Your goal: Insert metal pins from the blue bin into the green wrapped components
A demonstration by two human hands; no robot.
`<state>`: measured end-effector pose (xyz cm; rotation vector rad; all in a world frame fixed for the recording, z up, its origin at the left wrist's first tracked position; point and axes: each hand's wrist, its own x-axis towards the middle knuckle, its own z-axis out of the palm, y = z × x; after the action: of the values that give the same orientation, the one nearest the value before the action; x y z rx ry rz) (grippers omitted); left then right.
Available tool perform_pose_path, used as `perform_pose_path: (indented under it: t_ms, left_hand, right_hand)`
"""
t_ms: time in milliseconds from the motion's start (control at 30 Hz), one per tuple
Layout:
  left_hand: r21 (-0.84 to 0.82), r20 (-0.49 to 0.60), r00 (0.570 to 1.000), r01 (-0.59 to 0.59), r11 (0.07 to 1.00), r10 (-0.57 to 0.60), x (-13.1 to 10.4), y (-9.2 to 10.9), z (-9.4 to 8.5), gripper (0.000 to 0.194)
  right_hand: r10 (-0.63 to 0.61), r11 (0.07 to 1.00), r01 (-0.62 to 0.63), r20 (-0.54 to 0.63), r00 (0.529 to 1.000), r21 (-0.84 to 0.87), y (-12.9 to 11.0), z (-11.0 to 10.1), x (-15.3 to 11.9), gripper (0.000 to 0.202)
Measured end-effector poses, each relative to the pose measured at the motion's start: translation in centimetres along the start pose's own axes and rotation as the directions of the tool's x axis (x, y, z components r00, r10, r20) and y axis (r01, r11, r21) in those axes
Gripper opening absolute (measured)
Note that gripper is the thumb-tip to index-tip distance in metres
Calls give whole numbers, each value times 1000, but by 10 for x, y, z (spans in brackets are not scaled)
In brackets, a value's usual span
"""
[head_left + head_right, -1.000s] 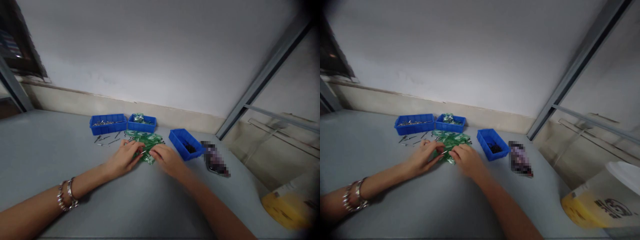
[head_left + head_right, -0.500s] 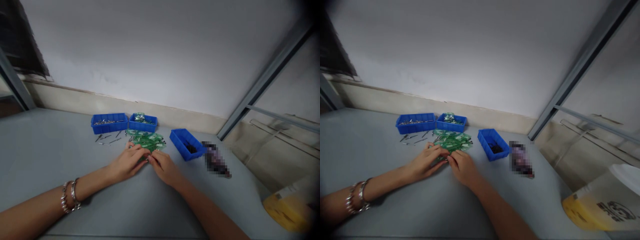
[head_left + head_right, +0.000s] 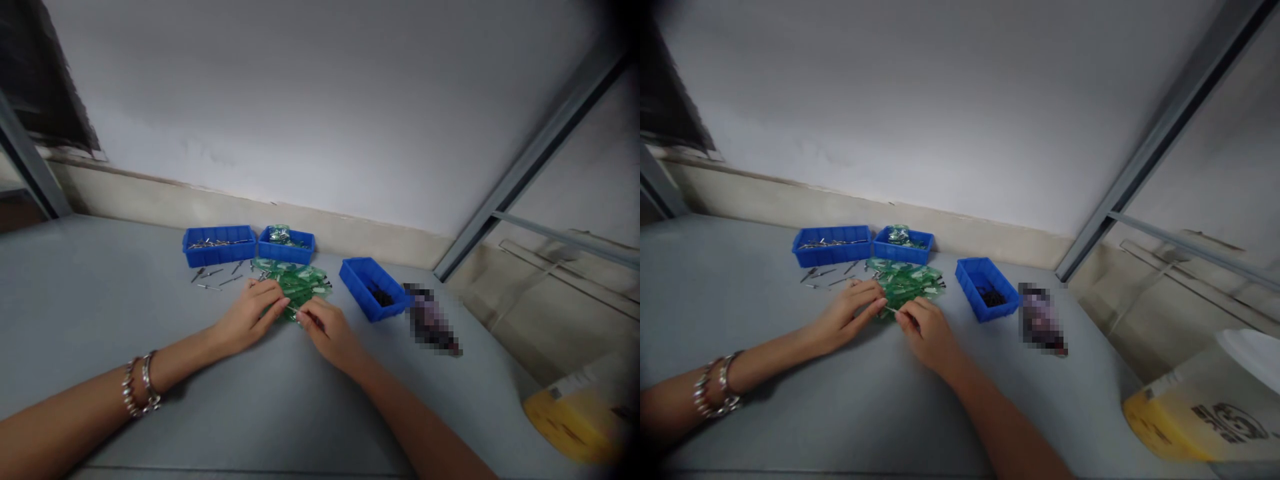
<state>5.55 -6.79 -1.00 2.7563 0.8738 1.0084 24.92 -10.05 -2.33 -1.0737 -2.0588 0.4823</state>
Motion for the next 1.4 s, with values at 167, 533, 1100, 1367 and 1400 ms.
perform_pose_path:
  t_ms: [167, 533, 1100, 1367, 1400]
  left_hand:
    - [37, -4, 1000, 9, 999, -9, -1, -3, 1, 38]
    - [44, -3, 1000, 18, 999, -18, 1, -3, -2, 44]
    - [75, -16, 1000, 12, 997, -11, 1, -4, 0, 43]
    - [97, 65, 998, -5, 995, -1, 0, -5, 4, 46]
    - [102, 56, 998, -14, 995, 8, 0, -5, 3, 47]
  right_hand:
    - [-14, 999, 17, 54, 998, -47, 0, -2, -1, 22]
    - [-22, 998, 24, 30, 999, -58, -2, -7, -1, 23]
    - [-16, 993, 29, 115, 993, -113, -3, -10, -1, 16]
    - [-43, 994, 43, 2, 999, -100, -4, -17, 0, 20]
    - [-45, 994, 45, 5, 999, -103, -3, -17, 0, 20]
